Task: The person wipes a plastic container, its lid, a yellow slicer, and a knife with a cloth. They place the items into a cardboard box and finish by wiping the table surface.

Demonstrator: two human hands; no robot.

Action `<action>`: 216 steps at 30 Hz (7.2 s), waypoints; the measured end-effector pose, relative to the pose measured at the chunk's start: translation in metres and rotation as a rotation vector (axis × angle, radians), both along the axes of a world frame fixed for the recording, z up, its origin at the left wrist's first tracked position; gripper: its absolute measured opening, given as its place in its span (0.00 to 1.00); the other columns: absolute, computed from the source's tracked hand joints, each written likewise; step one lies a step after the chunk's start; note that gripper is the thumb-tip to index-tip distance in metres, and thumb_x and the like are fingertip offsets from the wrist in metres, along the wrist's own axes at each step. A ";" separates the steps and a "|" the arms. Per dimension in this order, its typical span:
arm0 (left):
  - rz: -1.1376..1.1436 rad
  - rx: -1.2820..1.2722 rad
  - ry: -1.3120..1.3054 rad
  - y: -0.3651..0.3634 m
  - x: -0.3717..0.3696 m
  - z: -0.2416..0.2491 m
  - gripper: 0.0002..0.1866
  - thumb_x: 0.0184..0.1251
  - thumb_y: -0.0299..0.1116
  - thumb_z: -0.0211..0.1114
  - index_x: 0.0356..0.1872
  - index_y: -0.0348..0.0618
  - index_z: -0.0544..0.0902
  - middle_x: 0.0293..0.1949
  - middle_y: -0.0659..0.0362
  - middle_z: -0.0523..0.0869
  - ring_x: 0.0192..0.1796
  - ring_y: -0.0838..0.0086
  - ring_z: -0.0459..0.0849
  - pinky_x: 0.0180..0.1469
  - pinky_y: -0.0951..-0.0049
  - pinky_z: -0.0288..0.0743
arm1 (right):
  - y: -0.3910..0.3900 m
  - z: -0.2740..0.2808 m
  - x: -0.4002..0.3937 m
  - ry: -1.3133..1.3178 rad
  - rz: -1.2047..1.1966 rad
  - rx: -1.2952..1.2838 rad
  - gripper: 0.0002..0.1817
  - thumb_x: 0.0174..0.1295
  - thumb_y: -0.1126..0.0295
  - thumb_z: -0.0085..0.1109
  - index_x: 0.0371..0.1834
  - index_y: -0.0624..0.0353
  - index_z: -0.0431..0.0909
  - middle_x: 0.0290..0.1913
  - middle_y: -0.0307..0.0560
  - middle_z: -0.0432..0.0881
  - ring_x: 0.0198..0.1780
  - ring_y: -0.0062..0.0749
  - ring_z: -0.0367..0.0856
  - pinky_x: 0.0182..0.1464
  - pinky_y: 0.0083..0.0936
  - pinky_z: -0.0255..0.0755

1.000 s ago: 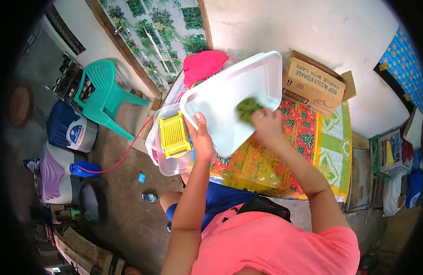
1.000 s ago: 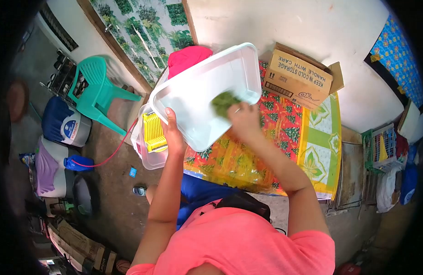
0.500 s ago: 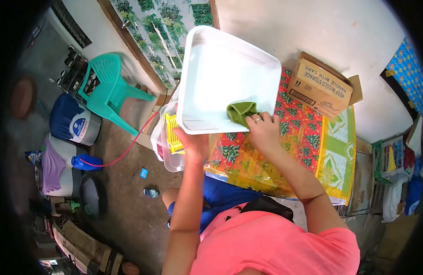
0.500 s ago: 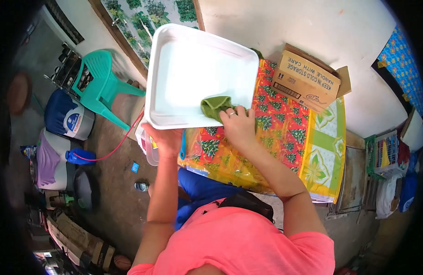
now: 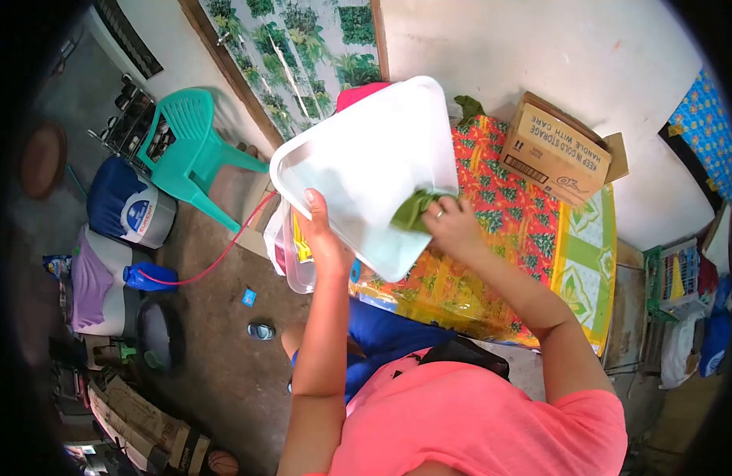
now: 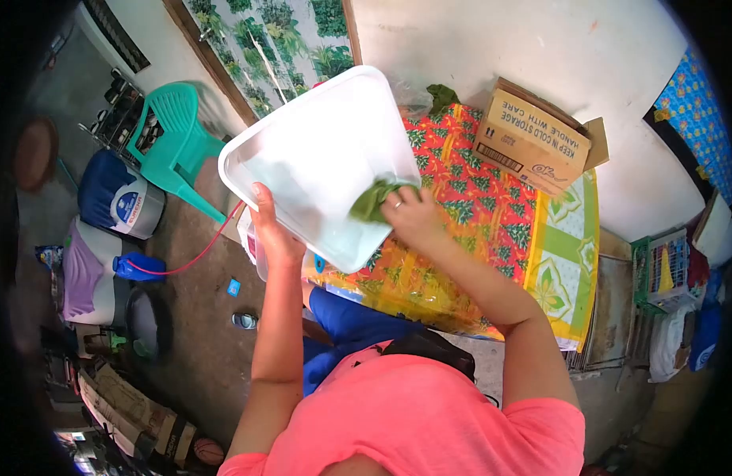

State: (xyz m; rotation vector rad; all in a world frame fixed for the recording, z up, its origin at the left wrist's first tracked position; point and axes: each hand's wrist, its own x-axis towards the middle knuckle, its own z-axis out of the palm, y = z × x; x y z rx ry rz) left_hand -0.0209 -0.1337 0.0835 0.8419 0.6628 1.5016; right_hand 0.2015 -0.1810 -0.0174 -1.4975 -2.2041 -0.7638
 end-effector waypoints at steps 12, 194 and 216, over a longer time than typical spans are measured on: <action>0.161 0.115 0.181 0.015 0.000 -0.015 0.38 0.70 0.52 0.59 0.71 0.43 0.56 0.61 0.51 0.70 0.59 0.62 0.75 0.58 0.60 0.73 | -0.018 0.004 -0.028 0.050 -0.087 -0.253 0.17 0.42 0.66 0.64 0.40 0.50 0.81 0.47 0.35 0.76 0.53 0.35 0.72 0.50 0.38 0.63; 0.435 1.296 0.963 -0.055 0.053 0.046 0.19 0.48 0.34 0.74 0.11 0.53 0.70 0.10 0.67 0.66 0.14 0.73 0.65 0.28 0.70 0.49 | -0.029 0.091 -0.022 2.405 0.333 -0.127 0.26 0.74 0.49 0.40 0.60 0.60 0.70 0.54 0.47 0.78 0.52 0.32 0.79 0.55 0.31 0.72; -0.019 0.159 -0.378 0.034 -0.024 0.032 0.21 0.71 0.39 0.45 0.52 0.32 0.78 0.48 0.49 0.84 0.49 0.59 0.84 0.53 0.59 0.78 | 0.076 0.037 0.051 2.379 0.345 -0.695 0.30 0.68 0.42 0.48 0.56 0.58 0.75 0.48 0.46 0.82 0.44 0.35 0.82 0.47 0.35 0.78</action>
